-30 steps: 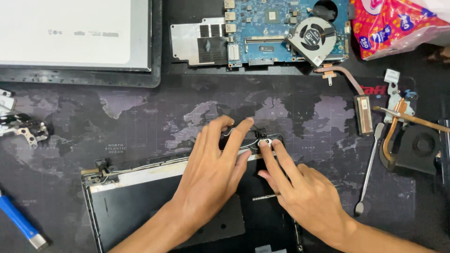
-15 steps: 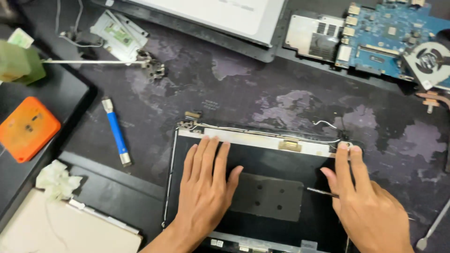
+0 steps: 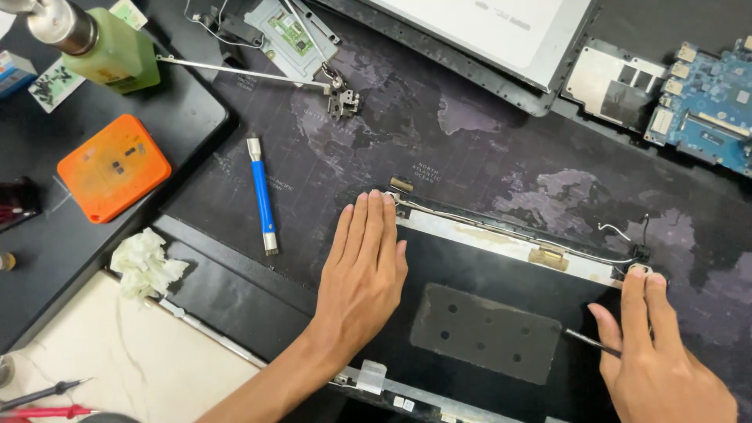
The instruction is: The person works at a bench on a disassembled laptop, first manipulating the hinge and bezel area of the removed screen assembly by hand and with a small tool, then using a precision screwdriver to unscrew and adjust components on a small circuit board resting on the screen's back panel.
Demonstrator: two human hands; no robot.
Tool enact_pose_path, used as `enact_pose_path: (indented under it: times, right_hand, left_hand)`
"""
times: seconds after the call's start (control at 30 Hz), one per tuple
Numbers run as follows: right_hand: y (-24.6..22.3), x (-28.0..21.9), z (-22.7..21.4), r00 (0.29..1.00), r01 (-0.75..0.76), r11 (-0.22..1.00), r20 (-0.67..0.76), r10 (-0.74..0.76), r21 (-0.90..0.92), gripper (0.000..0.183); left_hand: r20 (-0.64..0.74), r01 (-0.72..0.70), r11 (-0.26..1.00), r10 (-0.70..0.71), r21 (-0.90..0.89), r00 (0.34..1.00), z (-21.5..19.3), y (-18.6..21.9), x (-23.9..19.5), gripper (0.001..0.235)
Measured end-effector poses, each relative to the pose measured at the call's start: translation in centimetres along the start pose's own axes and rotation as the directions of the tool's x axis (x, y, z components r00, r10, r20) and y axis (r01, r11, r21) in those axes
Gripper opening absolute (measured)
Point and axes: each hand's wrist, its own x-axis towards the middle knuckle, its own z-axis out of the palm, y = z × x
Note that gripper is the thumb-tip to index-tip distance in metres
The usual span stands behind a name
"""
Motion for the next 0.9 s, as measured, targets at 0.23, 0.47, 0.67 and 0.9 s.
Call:
enact_pose_path:
  times: [0.23, 0.47, 0.67, 0.9]
  right_hand:
    - [-0.4, -0.4, 0.1, 0.994, -0.021, 0.997, -0.104, 0.029, 0.079, 0.055]
    - [-0.5, -0.3, -0.1, 0.991, -0.097, 0.986, -0.075, 0.108, 0.137, 0.051]
    - [0.4, 1.8, 0.3, 0.985, -0.128, 0.947, -0.070, 0.155, 0.295, 0.050]
    - [1.9, 4.6, 0.8, 0.980, -0.065, 0.842, -0.126, 0.155, 0.535, 0.053]
  left_hand:
    - [-0.006, 0.000, 0.998, -0.001, -0.070, 1.000, -0.2, -0.2, -0.5, 0.051]
    - [0.004, -0.029, 0.998, 0.029, -0.063, 1.000, -0.7, 0.0, -0.1, 0.053]
    - [-0.039, -0.039, 0.998, 0.037, -0.056, 0.999, -0.4, -0.5, 2.5, 0.045]
    - [0.000, -0.082, 0.997, 0.082, -0.011, 0.997, 0.5, -0.7, 5.7, 0.041]
